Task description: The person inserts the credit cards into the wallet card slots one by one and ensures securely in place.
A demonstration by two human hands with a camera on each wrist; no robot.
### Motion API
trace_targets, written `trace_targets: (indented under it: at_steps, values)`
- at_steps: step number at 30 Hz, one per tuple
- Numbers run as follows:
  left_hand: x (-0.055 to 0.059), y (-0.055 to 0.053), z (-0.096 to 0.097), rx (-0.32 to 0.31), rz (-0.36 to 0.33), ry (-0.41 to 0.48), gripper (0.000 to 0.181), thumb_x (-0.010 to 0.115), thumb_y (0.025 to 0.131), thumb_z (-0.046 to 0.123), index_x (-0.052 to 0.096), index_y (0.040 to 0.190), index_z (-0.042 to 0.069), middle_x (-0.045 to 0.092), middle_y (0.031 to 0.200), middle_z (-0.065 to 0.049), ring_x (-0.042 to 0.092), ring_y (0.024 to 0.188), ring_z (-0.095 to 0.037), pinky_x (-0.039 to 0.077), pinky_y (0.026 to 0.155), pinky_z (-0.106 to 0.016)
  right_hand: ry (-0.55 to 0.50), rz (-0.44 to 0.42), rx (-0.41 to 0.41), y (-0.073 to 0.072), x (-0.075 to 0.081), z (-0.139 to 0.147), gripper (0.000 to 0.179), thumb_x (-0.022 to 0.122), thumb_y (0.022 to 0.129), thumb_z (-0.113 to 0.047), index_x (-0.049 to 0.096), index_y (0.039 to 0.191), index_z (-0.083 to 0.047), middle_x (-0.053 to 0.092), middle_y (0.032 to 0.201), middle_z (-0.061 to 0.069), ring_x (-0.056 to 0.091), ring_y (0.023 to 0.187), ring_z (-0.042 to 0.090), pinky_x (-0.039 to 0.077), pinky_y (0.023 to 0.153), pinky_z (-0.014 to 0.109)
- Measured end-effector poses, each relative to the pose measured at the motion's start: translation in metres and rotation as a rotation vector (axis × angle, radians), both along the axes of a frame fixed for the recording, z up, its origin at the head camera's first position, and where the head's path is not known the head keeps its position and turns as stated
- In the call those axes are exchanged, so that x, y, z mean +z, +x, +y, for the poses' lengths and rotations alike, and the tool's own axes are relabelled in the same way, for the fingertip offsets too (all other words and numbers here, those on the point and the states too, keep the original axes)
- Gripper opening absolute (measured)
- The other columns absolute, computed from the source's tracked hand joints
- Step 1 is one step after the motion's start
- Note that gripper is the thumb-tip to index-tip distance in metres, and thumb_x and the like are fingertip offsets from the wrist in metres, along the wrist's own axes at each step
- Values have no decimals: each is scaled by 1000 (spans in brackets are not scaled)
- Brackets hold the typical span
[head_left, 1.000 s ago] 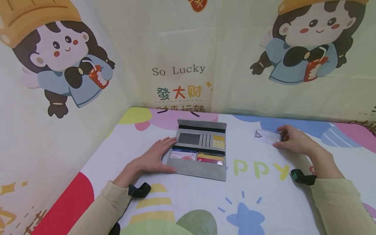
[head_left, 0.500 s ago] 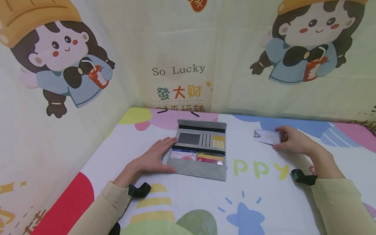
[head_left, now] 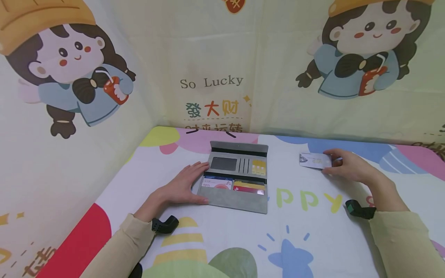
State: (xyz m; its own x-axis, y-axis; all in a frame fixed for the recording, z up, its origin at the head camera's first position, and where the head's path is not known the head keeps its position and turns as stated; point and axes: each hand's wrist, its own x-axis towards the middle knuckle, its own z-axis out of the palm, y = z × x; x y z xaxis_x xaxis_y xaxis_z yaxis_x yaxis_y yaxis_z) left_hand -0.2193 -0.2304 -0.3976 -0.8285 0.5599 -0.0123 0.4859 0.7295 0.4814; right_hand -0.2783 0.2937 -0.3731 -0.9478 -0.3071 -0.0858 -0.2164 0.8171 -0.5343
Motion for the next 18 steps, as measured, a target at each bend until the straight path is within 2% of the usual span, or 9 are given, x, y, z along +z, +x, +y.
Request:
trace_targets:
  at_steps: [7,18]
  values:
    - [0,-1,0,-4,2,0,107,79,77,55,30,158,6,23,166,-8,9,153,-30,5,123,-51,-13,0,18,0,1,-1,71,80,89,-31,48,140,7,55,119,26,57,104,41,49,86,49]
    - [-1,-2,-1,-4,-2,1,107,78,77,56,30,158,7,24,165,-8,9,153,-30,5,123,-51,-32,22,38,1,8,-8,69,79,89,-31,50,141,5,58,117,21,59,100,35,49,81,39]
